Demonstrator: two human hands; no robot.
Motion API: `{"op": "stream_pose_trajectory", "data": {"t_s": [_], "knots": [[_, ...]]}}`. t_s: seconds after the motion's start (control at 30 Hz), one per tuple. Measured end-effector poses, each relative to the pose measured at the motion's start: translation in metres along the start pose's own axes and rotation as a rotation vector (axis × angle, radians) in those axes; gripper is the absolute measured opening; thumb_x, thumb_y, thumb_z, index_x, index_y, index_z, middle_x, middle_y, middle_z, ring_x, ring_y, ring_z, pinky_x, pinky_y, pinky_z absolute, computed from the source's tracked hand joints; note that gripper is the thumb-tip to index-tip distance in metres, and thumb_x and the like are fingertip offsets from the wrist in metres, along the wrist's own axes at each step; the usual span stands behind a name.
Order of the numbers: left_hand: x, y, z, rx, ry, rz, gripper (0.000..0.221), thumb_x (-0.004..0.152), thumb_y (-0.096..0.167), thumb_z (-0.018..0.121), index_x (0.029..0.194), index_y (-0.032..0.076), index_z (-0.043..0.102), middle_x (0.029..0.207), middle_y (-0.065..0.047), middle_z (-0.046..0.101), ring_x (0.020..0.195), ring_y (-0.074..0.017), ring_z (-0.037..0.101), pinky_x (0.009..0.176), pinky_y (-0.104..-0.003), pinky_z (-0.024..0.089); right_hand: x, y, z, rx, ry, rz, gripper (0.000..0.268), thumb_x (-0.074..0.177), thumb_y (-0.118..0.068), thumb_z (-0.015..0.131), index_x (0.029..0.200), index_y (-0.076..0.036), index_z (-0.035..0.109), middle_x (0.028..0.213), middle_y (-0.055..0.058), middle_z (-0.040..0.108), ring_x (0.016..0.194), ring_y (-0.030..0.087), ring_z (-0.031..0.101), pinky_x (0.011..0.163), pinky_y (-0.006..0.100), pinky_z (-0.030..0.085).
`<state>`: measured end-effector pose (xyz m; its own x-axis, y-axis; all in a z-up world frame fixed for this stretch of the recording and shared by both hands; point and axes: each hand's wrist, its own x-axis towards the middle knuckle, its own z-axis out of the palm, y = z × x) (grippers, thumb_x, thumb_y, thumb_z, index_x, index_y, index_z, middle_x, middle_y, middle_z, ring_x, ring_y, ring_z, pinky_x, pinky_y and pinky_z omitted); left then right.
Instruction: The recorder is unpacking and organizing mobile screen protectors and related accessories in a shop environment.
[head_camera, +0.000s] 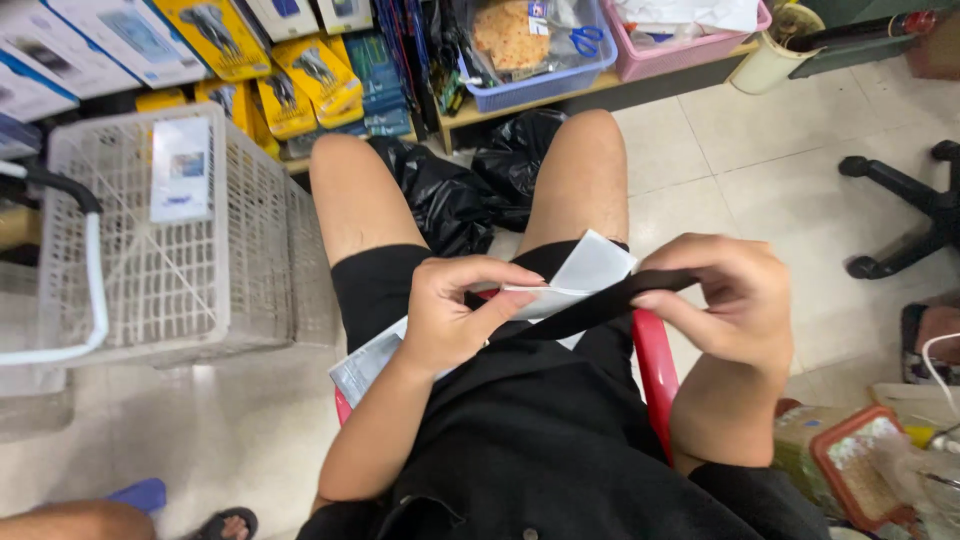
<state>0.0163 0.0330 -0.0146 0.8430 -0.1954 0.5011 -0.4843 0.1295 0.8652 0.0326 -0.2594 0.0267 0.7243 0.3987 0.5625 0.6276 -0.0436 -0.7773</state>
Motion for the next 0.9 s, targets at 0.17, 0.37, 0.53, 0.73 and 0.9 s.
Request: {"op": "stream_pose_trajectory", "data": {"t_s": [0.17,0.37,0.53,0.73,0.9], "knots": [[0.001,-0.006,0.001,-0.001,0.053,0.019,0.021,0.087,-0.004,0.080,0.107,-0.003,0.074,0.101,-0.014,0.078,0.089,-0.0161,0.076,0.082,-0.025,0.060,-0.014,0.016,-0.013,0.312,0.466,-0.172,0.034,0.105,-0.013,0.066,0.122,-0.007,0.037,0.083,0.020,0.067,0.047,0.016,0.057,0.049,0.025,0.047],[0.003,-0.007,0.006,0.032,0.037,0.002,0.024,0.088,-0.003,0.077,0.110,-0.003,0.070,0.100,-0.012,0.080,0.096,-0.0171,0.081,0.089,-0.026,0.063,-0.016,0.014,-0.019,0.140,0.448,-0.216,0.033,0.108,-0.020,0.062,0.120,-0.010,0.034,0.078,0.018,0.064,0.043,0.017,0.054,0.047,0.028,0.048],[0.008,0.001,0.002,0.024,-0.020,-0.022,0.025,0.089,0.001,0.082,0.110,-0.002,0.069,0.100,-0.010,0.079,0.096,-0.0145,0.079,0.089,-0.025,0.062,-0.010,0.012,-0.016,0.033,0.394,-0.184,0.031,0.111,-0.017,0.061,0.123,-0.010,0.033,0.080,0.023,0.067,0.048,0.019,0.056,0.049,0.027,0.047],[0.010,0.004,-0.005,0.122,0.013,0.001,0.020,0.086,0.006,0.086,0.103,0.002,0.076,0.097,-0.007,0.079,0.084,-0.0113,0.074,0.079,-0.024,0.058,-0.013,0.005,-0.005,0.000,0.380,-0.046,0.037,0.113,-0.010,0.068,0.121,-0.007,0.033,0.084,0.022,0.067,0.052,0.019,0.064,0.055,0.028,0.050],[0.015,0.007,-0.004,0.331,0.035,0.111,0.017,0.089,0.008,0.084,0.103,0.004,0.075,0.095,-0.007,0.078,0.084,-0.0127,0.076,0.076,-0.024,0.058,0.002,0.005,0.008,-0.204,0.414,-0.105,0.048,0.098,-0.001,0.072,0.118,-0.005,0.029,0.092,0.016,0.061,0.058,0.019,0.069,0.050,0.024,0.050]]}}
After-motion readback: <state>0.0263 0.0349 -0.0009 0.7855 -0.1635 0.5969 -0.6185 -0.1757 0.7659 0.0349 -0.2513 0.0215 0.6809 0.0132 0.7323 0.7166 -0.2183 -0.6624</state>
